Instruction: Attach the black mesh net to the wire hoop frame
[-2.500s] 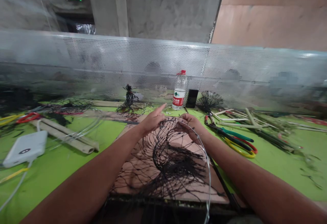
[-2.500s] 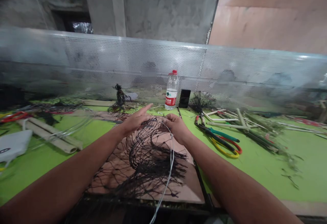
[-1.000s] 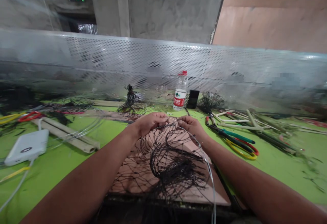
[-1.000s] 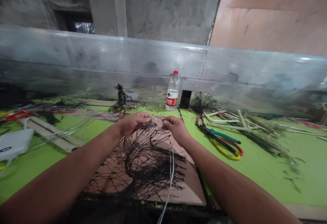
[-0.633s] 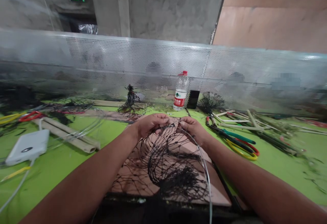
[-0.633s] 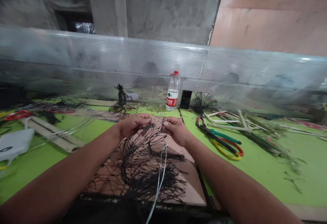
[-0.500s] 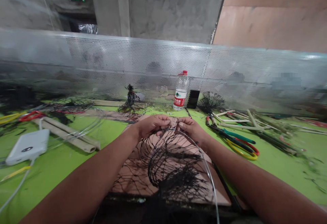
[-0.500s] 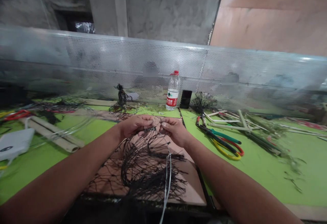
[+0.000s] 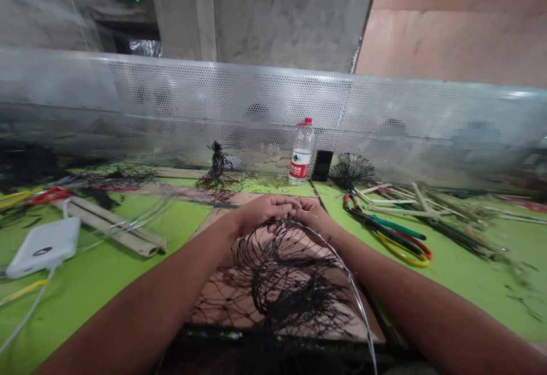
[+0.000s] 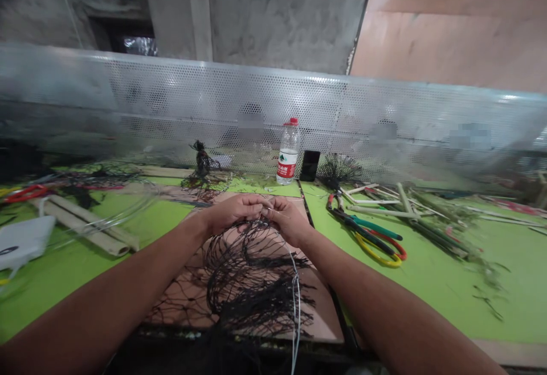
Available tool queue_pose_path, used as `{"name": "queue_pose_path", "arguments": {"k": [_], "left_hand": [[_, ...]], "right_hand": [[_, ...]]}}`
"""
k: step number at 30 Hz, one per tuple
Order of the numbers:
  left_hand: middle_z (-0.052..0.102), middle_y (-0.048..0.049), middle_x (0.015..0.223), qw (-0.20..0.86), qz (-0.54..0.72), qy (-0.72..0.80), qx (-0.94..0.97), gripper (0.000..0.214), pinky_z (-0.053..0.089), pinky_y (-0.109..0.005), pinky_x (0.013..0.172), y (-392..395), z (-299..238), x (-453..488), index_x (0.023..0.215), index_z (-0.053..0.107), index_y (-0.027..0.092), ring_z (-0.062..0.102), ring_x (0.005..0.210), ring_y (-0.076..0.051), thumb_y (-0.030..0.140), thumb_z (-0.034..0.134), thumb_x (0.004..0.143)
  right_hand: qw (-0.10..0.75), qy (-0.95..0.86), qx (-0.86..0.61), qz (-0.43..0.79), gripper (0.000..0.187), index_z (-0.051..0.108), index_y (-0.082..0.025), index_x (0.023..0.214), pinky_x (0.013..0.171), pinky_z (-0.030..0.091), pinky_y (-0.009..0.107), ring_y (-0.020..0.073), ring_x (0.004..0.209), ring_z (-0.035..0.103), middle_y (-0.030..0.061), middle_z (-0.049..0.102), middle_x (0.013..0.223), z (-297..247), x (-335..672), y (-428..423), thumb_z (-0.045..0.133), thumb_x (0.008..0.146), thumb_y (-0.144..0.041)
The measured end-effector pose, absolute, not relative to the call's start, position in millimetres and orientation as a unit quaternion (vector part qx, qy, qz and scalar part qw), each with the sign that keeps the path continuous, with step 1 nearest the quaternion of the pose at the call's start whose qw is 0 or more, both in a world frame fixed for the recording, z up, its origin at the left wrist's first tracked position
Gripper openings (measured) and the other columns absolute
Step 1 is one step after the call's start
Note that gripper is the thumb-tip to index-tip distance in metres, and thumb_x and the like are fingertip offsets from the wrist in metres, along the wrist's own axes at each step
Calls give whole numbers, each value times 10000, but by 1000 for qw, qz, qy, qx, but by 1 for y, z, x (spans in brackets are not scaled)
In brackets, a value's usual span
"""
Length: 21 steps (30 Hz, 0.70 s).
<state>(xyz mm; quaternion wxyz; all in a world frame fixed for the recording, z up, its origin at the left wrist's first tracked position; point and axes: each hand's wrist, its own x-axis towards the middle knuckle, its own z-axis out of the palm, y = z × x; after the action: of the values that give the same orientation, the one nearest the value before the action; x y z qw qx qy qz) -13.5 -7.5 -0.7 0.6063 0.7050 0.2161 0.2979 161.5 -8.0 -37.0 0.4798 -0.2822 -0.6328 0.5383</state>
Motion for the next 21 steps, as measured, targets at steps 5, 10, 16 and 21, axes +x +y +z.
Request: {"name": "queue_pose_path", "arguments": {"k": [5,10,16,21], "left_hand": [[455,40,631,583,331,234,704,274,305,-144,372,-6,2,-17,906,583,134,353,422,-19,350,618,741],[481,26,640,540,344,271,719,312,293,-153,368,-2,2,-21,933,597,121,363,417,-23,379,596,758],[506,14,652,469,321,270,777,328,348,-182,401,0,-2,-16,933,615,118,391,430,-38,401,573,772],[547,-24,736,469,316,263,781,352,379,-184,433,-1,-1,-18,969,572,126,446,477,-55,430,529,798]], "right_hand": [[482,-617,-327,528,319,647,-169,878,736,442,325,151,738,583,47,649,817,-32,175,2,694,666,-403],[589,-627,-375,345,297,662,-212,938,859,398,345,176,953,561,50,655,984,-10,199,9,592,752,-433],[393,-797,-386,248,184,701,-201,794,672,430,281,154,715,581,27,669,772,4,187,-18,626,722,-354],[390,-826,-377,154,228,671,-195,676,523,357,247,111,533,471,-7,543,548,1,182,-22,528,805,-318]]}}
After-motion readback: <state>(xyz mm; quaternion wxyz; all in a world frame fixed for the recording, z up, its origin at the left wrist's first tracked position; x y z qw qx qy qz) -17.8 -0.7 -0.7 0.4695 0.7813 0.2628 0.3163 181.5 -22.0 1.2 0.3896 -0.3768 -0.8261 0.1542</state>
